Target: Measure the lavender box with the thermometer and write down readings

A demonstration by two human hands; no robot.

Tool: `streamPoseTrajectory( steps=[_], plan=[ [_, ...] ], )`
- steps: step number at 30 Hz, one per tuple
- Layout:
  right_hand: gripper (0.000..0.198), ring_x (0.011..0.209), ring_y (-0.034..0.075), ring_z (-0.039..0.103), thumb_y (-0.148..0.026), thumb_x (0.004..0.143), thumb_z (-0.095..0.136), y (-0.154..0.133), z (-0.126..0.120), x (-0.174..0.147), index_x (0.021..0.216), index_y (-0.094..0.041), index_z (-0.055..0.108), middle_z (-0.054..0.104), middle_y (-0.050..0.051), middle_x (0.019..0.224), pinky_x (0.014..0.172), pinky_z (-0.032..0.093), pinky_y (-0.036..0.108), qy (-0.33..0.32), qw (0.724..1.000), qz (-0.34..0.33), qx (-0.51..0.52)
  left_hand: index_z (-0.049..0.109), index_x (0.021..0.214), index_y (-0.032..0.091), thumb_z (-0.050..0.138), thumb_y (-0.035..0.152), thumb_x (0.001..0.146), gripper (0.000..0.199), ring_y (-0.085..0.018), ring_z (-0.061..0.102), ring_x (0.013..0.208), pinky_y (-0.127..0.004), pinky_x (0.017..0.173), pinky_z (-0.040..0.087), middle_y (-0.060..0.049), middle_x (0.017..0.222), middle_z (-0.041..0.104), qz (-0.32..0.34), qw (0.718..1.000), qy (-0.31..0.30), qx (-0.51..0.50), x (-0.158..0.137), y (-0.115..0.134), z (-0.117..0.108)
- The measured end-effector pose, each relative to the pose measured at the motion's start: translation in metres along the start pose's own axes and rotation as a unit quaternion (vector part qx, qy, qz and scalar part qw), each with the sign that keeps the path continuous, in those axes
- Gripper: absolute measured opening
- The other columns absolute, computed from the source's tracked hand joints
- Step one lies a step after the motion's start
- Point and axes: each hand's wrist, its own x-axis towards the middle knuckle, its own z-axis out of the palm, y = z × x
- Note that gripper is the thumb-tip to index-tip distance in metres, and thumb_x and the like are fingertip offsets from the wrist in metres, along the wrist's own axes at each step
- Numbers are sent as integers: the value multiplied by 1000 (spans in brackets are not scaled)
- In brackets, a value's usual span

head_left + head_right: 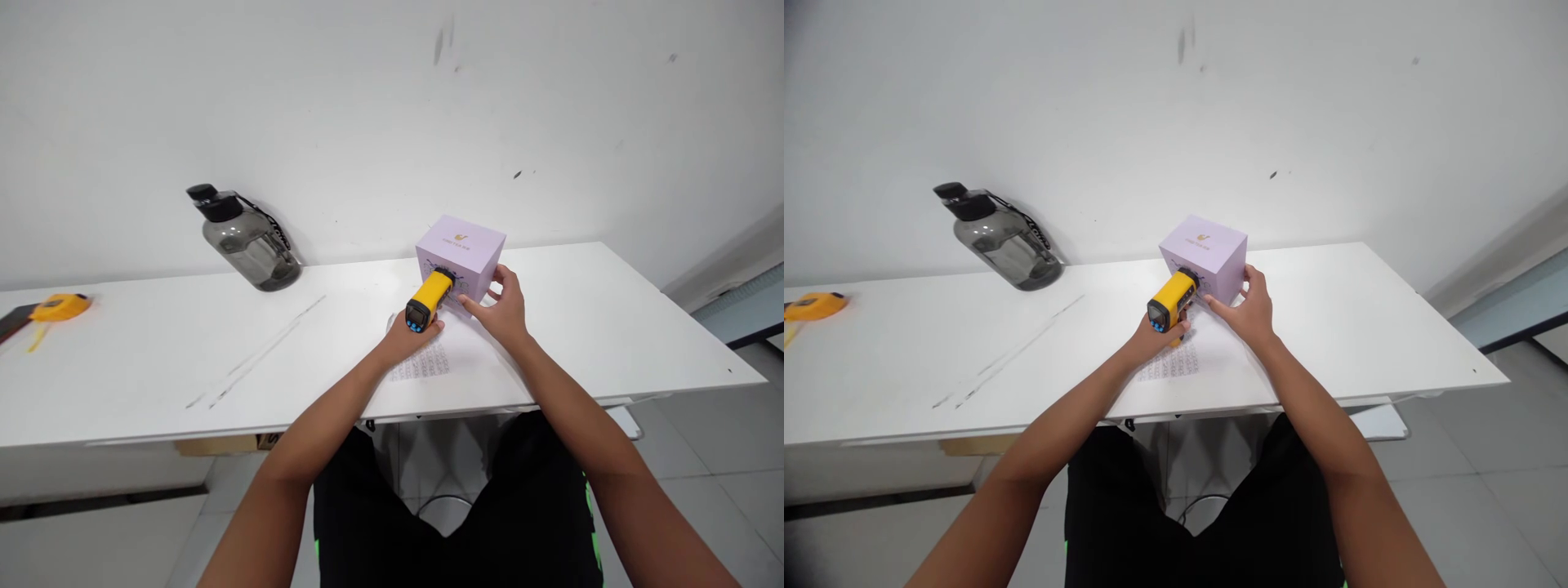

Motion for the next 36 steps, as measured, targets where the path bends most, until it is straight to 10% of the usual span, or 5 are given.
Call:
streamPoseTrajectory(
  steps=[36],
  plan=[
    [92,124,33,59,-69,59,84,2,-2,1,134,-28,50,57,12,135,97,61,59,1,1000,-25,-10,63,85,20,79,37,76,25,-18,63,85,-33,79,53,-2,85,66,18,1000,-24,-7,-1,4,1]
  ],
)
